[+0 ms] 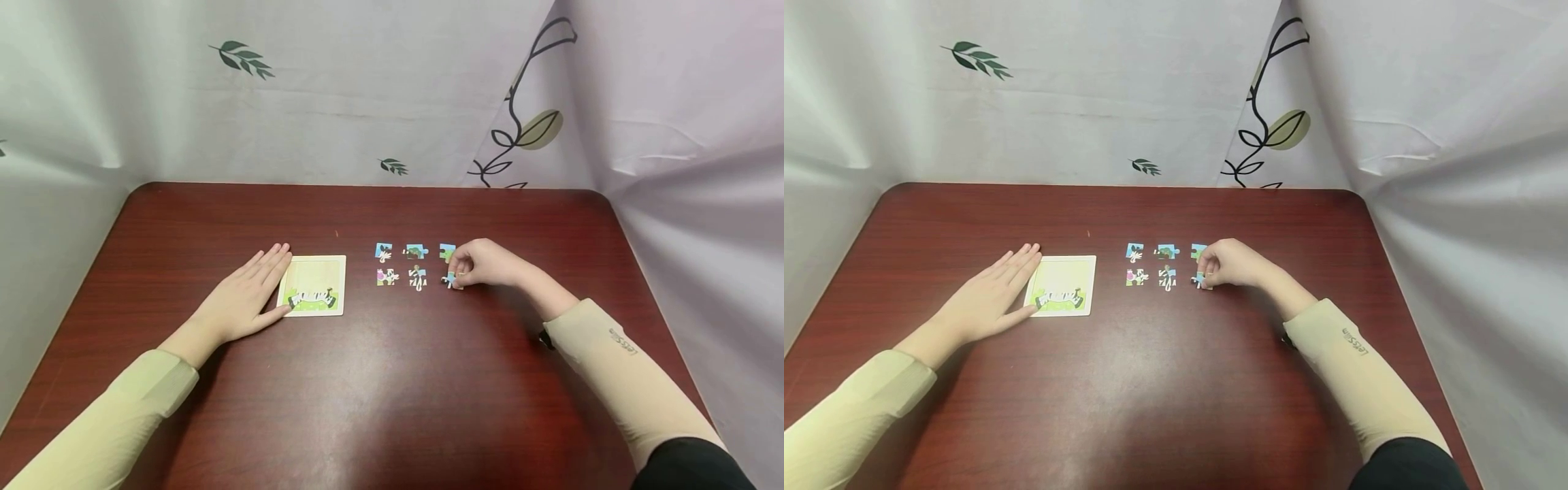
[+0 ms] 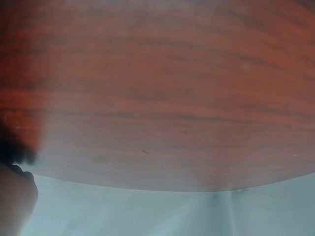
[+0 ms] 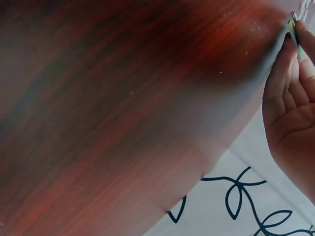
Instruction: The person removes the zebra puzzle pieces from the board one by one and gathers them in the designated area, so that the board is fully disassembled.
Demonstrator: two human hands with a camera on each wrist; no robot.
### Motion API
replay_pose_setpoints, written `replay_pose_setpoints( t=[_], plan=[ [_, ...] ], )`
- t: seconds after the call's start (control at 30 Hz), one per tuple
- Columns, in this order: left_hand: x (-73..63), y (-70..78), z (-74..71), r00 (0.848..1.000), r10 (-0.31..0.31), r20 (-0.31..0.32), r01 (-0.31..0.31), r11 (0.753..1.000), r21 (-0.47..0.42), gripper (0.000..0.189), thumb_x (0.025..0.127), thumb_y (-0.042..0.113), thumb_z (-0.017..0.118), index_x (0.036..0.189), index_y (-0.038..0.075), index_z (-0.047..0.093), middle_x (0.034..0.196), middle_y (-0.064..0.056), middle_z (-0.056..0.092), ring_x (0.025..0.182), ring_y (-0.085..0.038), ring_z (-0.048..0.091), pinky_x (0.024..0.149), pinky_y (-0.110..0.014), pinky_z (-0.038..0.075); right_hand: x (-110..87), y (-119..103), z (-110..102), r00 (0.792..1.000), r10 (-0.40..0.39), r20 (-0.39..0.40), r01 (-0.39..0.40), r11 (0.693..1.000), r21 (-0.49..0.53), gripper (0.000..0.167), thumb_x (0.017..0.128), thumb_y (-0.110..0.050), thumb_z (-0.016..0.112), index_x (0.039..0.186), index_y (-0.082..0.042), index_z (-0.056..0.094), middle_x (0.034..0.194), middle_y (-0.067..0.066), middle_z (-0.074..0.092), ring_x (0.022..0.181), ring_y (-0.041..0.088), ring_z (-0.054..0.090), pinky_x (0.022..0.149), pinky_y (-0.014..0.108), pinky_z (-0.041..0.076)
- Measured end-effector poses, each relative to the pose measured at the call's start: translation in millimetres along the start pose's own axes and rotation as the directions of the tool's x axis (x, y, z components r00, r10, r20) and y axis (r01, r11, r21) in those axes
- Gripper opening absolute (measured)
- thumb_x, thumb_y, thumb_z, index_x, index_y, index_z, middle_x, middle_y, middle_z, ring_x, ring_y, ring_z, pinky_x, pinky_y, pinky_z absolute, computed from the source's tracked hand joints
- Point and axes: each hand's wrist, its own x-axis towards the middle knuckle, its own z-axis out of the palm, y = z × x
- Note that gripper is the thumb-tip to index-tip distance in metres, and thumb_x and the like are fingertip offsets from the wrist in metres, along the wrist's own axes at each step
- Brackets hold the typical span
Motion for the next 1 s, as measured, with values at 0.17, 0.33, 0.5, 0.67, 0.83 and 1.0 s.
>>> replay_pose_setpoints(
  t=[0.17,0.33,0.5,0.67,0.83,1.0],
  plan=[
    [0.9,-0.2,-1.4,1.0,0.0,0.003,0.0,1.0,0.002,0.092,0.099,0.047,0.063,0.165,-0.007,0.026,0.173,-0.026,0.028,0.162,-0.04,0.028,0.139,-0.038,0.01,-0.2,0.7,3.7,0.998,-0.023,-0.056,0.019,0.997,-0.079,0.012,0.083,-0.009,0.088,0.09,-0.01,0.078,0.08,-0.001,0.072,0.074,0.01,0.063,0.07,0.027,0.055],
    [0.9,-0.6,-1.8,1.0,-0.004,0.008,0.004,1.0,0.004,0.093,0.099,0.047,0.063,0.165,-0.007,0.026,0.173,-0.025,0.027,0.162,-0.04,0.027,0.139,-0.038,0.009,-1.6,0.5,7.0,0.993,-0.044,-0.108,0.029,0.991,-0.132,0.014,0.082,-0.01,0.089,0.09,-0.011,0.078,0.085,0.001,0.07,0.077,0.013,0.063,0.073,0.029,0.055],
    [1.1,-0.2,-2.0,1.0,-0.001,0.004,0.001,1.0,0.0,0.092,0.099,0.047,0.063,0.164,-0.007,0.026,0.173,-0.026,0.027,0.162,-0.04,0.028,0.139,-0.039,0.01,-5.1,1.5,9.7,0.987,-0.06,-0.15,0.038,0.989,-0.145,0.017,0.081,-0.011,0.09,0.093,-0.011,0.078,0.09,0.001,0.07,0.081,0.014,0.066,0.076,0.031,0.058],
    [1.3,0.4,-2.4,1.0,0.003,-0.001,-0.003,1.0,-0.001,0.092,0.099,0.047,0.063,0.164,-0.008,0.027,0.172,-0.027,0.028,0.162,-0.04,0.028,0.139,-0.038,0.009,-7.9,1.2,10.7,0.98,-0.097,-0.173,0.071,0.986,-0.153,0.019,0.082,-0.011,0.09,0.097,-0.011,0.079,0.093,0.001,0.071,0.084,0.015,0.067,0.078,0.033,0.059],
    [1.0,0.8,-3.1,1.0,0.005,-0.002,-0.005,1.0,-0.004,0.091,0.099,0.046,0.063,0.164,-0.008,0.027,0.172,-0.027,0.028,0.162,-0.04,0.028,0.139,-0.037,0.009,-8.4,2.3,11.3,0.977,-0.119,-0.18,0.092,0.985,-0.149,0.018,0.083,-0.01,0.09,0.098,-0.011,0.079,0.094,0.002,0.071,0.085,0.016,0.067,0.079,0.035,0.06],
    [0.2,0.5,-1.2,1.0,0.005,0.0,-0.005,1.0,-0.007,0.091,0.1,0.046,0.062,0.164,-0.008,0.027,0.172,-0.027,0.028,0.162,-0.04,0.028,0.139,-0.036,0.007,-7.6,4.0,13.1,0.976,-0.126,-0.176,0.1,0.984,-0.146,0.016,0.084,-0.009,0.088,0.097,-0.011,0.079,0.093,0.001,0.07,0.084,0.015,0.067,0.078,0.035,0.06]
  ],
)
